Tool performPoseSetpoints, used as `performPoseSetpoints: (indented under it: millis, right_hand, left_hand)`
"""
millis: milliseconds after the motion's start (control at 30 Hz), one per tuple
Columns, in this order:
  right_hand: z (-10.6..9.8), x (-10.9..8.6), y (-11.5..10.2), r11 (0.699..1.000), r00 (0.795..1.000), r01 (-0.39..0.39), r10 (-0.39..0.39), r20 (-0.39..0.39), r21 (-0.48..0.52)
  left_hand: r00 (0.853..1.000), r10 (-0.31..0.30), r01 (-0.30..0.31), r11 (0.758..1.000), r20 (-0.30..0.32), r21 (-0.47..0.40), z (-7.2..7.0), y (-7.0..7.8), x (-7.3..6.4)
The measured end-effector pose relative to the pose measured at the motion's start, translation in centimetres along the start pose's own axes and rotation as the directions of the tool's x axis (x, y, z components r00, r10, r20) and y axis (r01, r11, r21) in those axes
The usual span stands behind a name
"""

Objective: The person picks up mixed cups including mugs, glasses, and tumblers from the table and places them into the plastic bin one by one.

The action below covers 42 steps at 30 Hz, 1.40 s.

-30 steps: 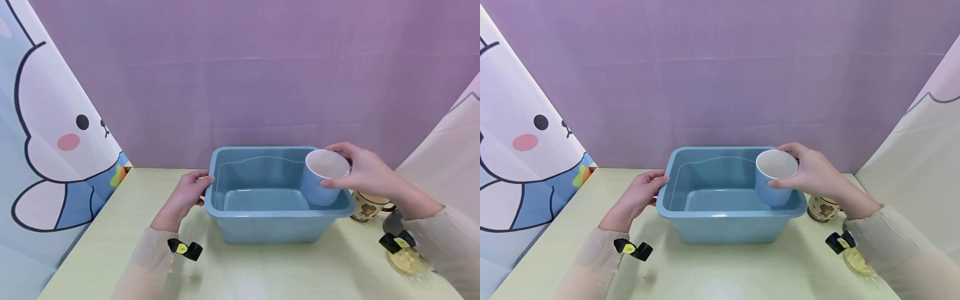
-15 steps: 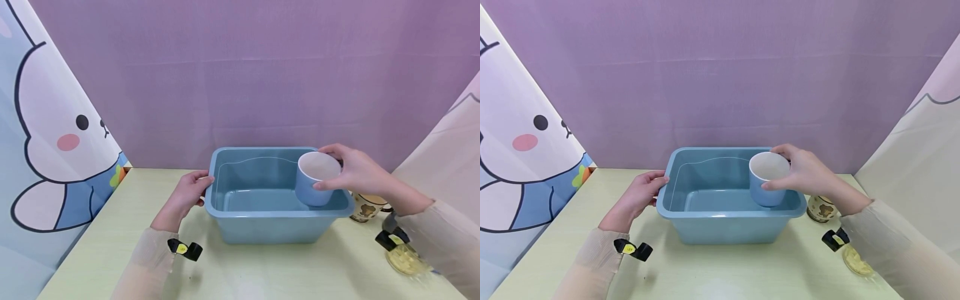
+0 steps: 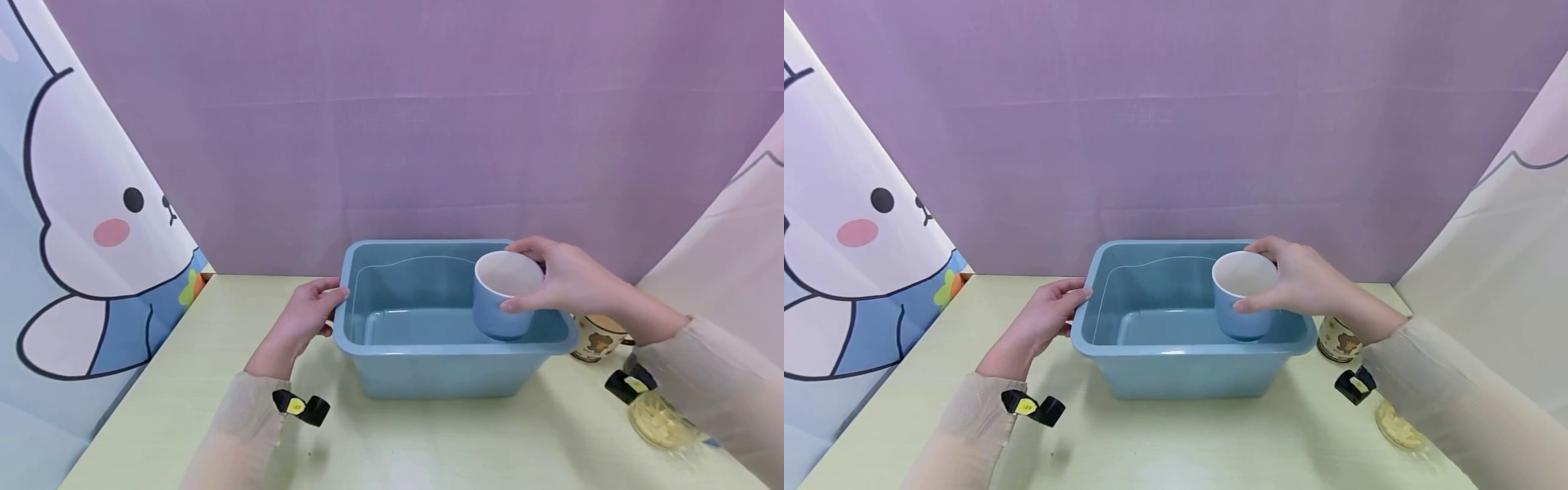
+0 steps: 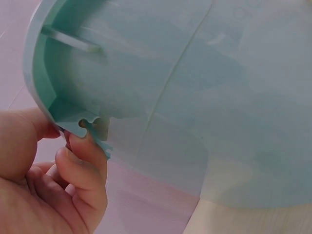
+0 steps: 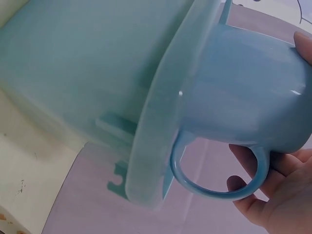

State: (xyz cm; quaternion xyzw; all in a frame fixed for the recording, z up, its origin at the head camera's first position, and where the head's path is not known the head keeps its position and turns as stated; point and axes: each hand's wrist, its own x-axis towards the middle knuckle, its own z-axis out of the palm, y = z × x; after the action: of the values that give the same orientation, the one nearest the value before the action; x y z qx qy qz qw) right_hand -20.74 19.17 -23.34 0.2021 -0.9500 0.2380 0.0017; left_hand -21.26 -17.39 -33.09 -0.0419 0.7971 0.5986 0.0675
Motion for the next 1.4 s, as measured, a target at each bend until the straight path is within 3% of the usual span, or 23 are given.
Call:
performPoseSetpoints:
  millis: [467,1400]
  right_hand:
    - [0.8,1.5,-0.3,0.997,0.997,0.077,-0.077,0.005,0.01]
    - [0.1,3.0,-1.9,0.989,0.988,0.139,-0.135,0.073,-0.051]
  left_hand:
    - [1.0,-0.003,0.003,1.0,-0.005,-0.007,-0.1,-0.1,0.1]
    - [1.0,-0.006,0.006,1.0,-0.002,-0.01,-0.1,0.0,0.0]
